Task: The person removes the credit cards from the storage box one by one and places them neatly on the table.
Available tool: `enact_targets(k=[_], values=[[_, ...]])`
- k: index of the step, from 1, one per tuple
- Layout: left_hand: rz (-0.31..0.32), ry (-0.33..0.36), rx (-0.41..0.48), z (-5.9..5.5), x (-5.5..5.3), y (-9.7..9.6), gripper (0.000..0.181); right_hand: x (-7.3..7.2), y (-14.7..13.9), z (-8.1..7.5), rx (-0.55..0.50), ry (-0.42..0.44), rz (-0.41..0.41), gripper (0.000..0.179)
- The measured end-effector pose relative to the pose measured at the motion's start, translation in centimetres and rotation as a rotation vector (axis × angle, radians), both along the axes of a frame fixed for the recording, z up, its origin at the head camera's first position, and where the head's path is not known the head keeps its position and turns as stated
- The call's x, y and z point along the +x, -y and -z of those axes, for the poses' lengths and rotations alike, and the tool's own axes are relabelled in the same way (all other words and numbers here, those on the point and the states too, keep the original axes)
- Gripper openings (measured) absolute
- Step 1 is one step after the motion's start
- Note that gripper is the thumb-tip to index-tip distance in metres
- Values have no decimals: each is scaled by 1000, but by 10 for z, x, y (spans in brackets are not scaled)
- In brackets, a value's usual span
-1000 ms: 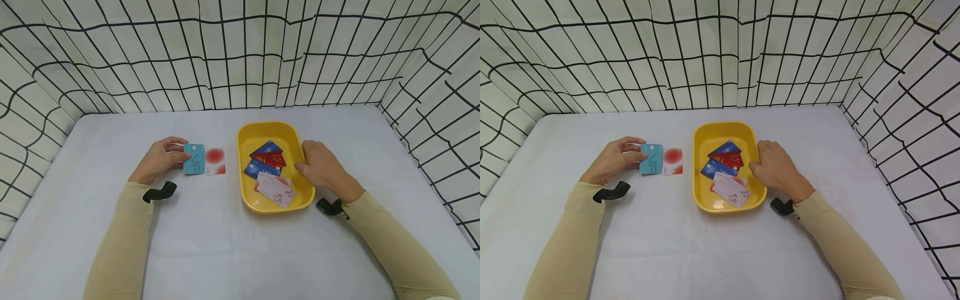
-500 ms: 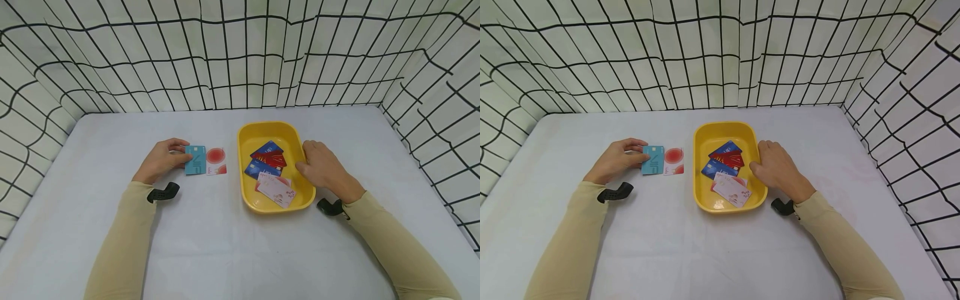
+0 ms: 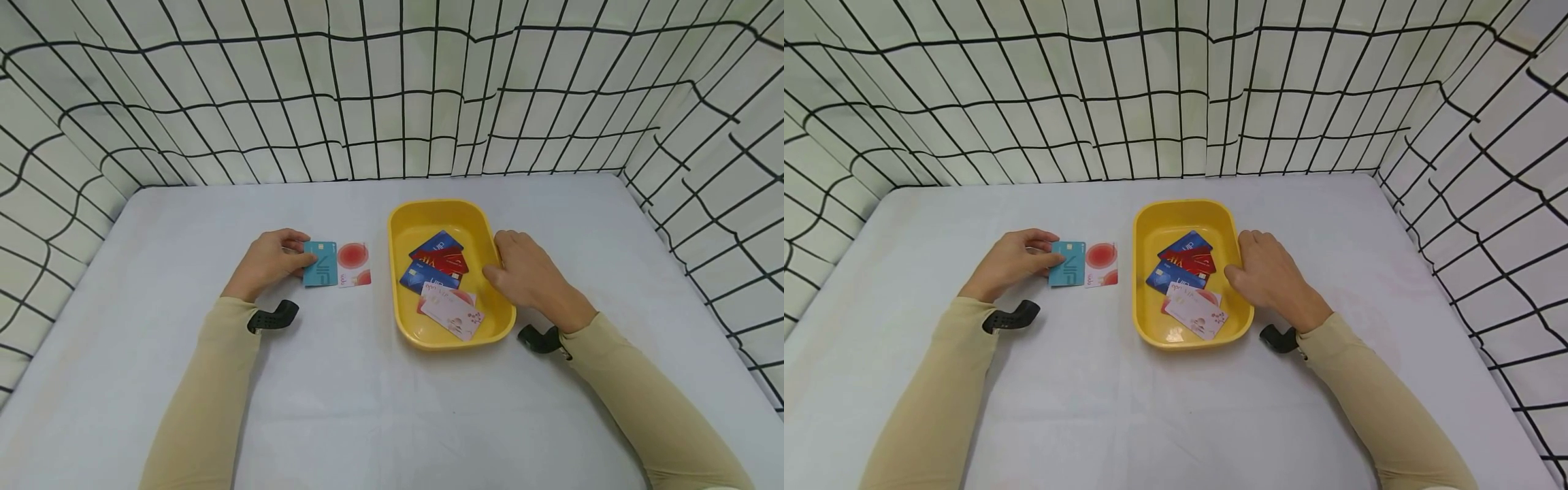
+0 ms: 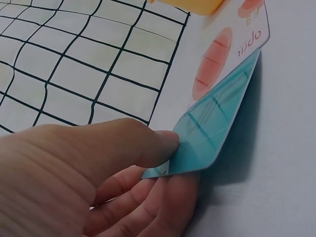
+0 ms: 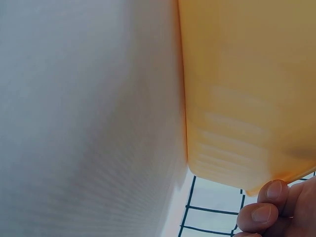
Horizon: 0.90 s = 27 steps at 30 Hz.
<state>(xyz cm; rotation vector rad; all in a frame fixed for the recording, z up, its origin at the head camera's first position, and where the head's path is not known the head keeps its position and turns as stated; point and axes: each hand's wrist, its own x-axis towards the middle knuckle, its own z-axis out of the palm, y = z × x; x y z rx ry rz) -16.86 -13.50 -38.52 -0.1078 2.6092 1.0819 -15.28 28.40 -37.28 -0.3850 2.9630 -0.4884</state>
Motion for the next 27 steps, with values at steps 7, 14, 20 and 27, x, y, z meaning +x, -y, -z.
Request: enact_targets(k=[7, 14, 20, 27], values=[[7, -3, -23, 0, -1, -3, 56, 0, 0, 0, 3, -6, -3, 31], [26, -50, -44, 1, 0, -6, 52, 0, 0, 0, 6, -5, -2, 32], [35, -52, -54, 1, 0, -9, 53, 0, 0, 0, 7, -3, 3, 31], [37, -39, -50, 0, 1, -8, 54, 0, 0, 0, 9, 2, 1, 31]])
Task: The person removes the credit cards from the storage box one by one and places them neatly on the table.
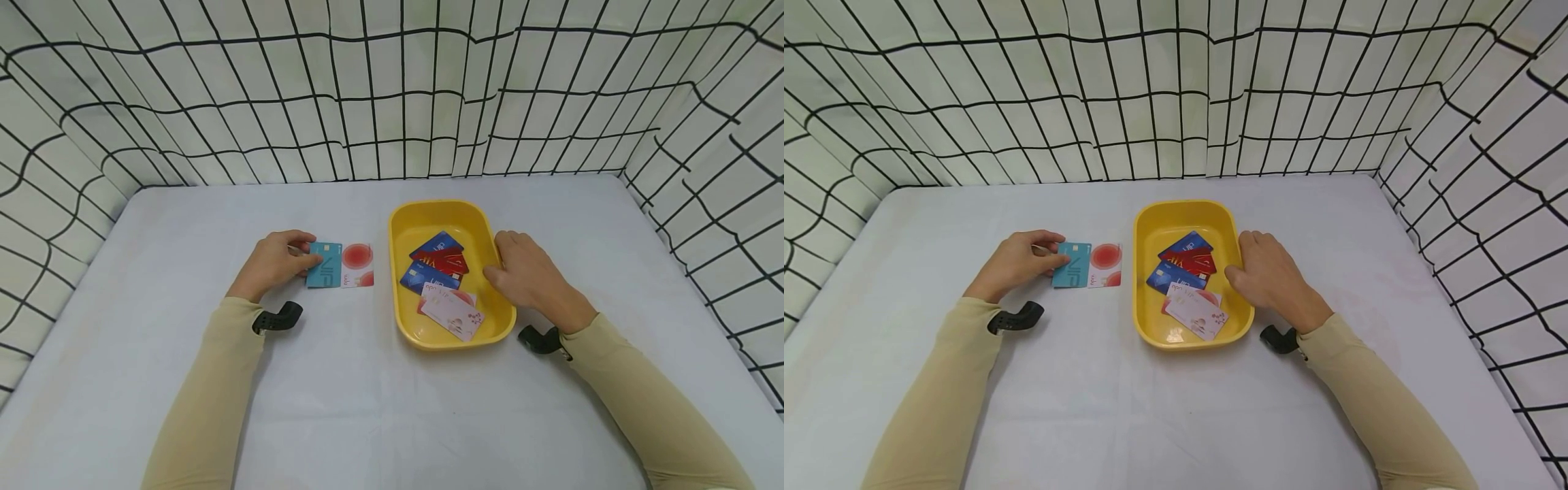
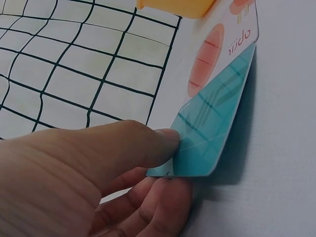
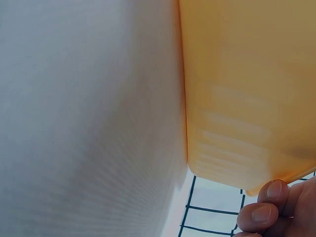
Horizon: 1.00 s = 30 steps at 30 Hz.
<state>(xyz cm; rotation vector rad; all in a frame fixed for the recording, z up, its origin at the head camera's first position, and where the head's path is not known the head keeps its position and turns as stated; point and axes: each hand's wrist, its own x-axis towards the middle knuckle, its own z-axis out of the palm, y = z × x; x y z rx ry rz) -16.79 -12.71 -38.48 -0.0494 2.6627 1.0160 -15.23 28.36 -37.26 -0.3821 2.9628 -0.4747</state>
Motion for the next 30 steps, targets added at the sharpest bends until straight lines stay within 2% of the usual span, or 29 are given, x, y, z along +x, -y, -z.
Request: enact_targets(k=[12, 24, 30], values=[[-4, 8, 6, -3, 1, -2, 65, 0, -1, -1, 0, -4, -1, 31], [-9, 15, -20, -5, 3, 1, 62, -1, 0, 1, -5, -6, -10, 30], [-4, -24, -2, -8, 5, 0, 58, 0, 2, 0, 0, -7, -12, 32]])
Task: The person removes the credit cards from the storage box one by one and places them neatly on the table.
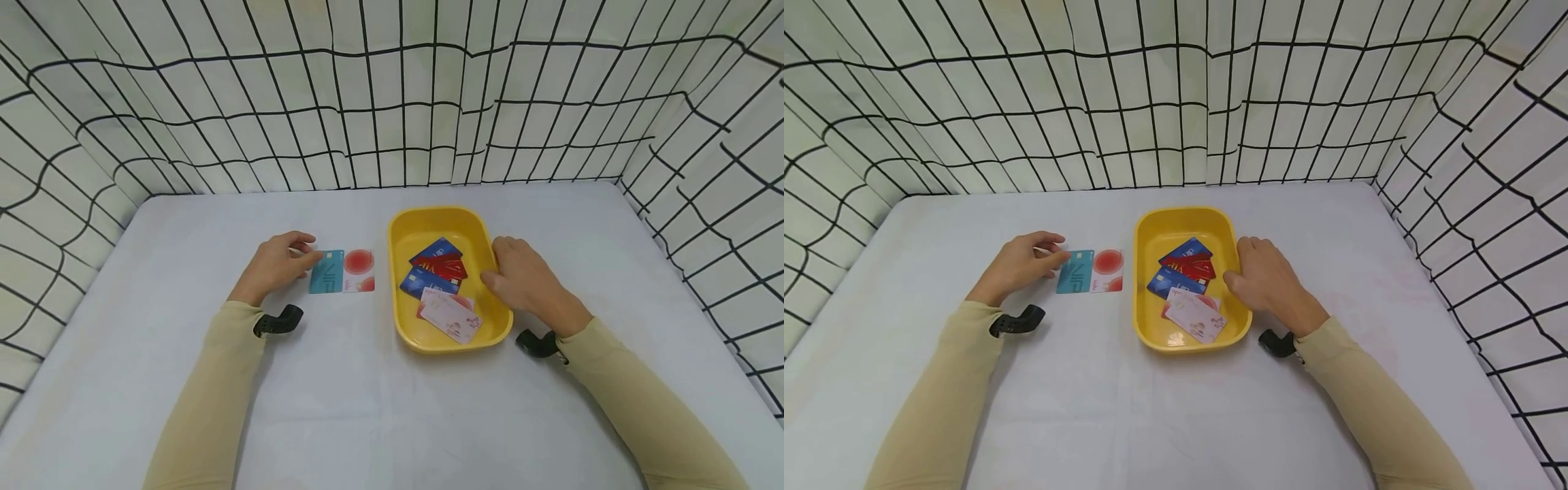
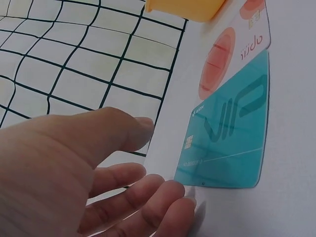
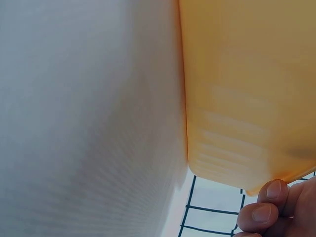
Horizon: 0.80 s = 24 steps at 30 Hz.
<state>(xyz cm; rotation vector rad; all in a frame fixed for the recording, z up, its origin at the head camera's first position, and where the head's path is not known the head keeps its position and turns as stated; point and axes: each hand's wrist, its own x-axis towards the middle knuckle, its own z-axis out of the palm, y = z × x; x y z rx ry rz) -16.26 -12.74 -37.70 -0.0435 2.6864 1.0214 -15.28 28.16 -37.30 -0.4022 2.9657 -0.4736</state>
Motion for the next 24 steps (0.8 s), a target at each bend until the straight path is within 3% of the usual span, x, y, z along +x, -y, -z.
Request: enact_targets(k=[18, 24], values=[[68, -144, -92, -9, 0, -11, 49, 0, 0, 0, 23, 11, 15, 36], [126, -182, -116, -13, -1, -21, 47, 1, 0, 0, 23, 9, 16, 36]])
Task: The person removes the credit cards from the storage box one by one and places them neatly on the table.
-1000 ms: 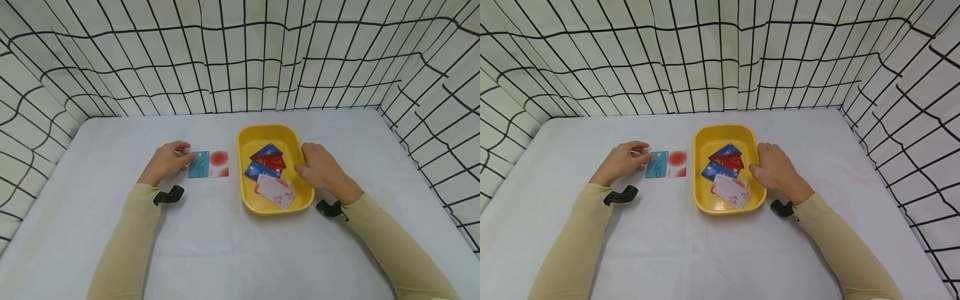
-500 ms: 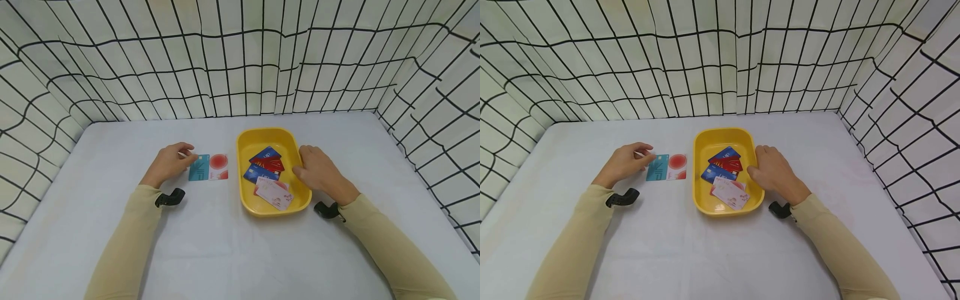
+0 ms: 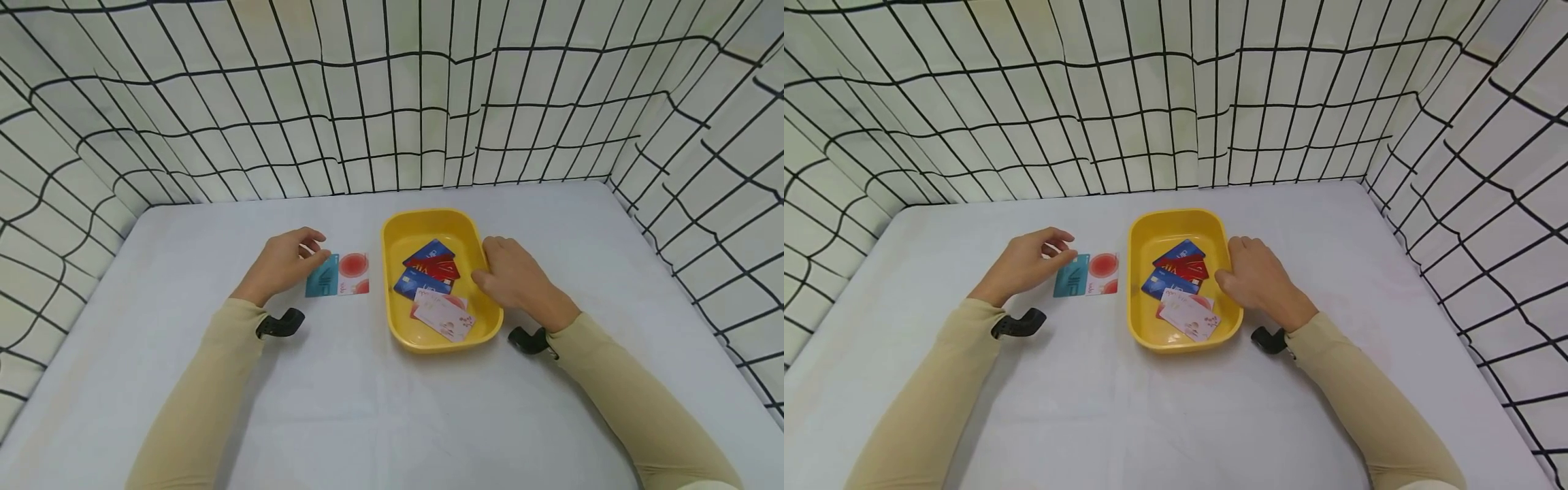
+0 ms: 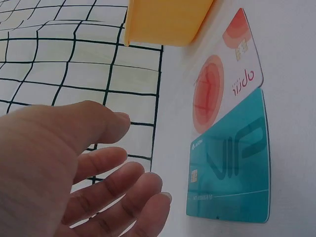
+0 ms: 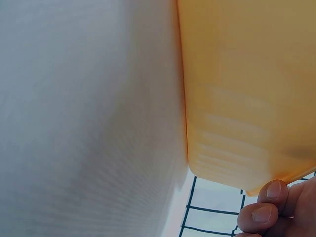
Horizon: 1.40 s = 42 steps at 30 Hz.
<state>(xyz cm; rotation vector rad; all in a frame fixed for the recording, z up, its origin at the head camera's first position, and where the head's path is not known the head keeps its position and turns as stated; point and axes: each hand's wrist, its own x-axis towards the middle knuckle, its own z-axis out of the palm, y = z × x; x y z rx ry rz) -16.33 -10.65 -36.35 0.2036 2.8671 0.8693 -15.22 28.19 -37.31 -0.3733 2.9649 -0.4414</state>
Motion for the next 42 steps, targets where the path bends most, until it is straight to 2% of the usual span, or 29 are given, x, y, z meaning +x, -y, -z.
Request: enact_targets(k=[14, 22, 28, 36, 42], values=[[110, -67, -41, -4, 1, -24, 42, -1, -2, 4, 13, 5, 1, 40], [149, -90, -79, -15, 8, -45, 41, -1, -2, 4, 16, 3, -1, 41], [186, -137, -88, -23, 11, -58, 40, -1, -2, 3, 10, 2, 6, 42], [223, -182, -86, -28, 15, -75, 39, -2, -2, 2, 4, 3, 10, 42], [266, -188, -112, -30, 17, -87, 38, -2, -1, 0, 6, 8, 12, 40]])
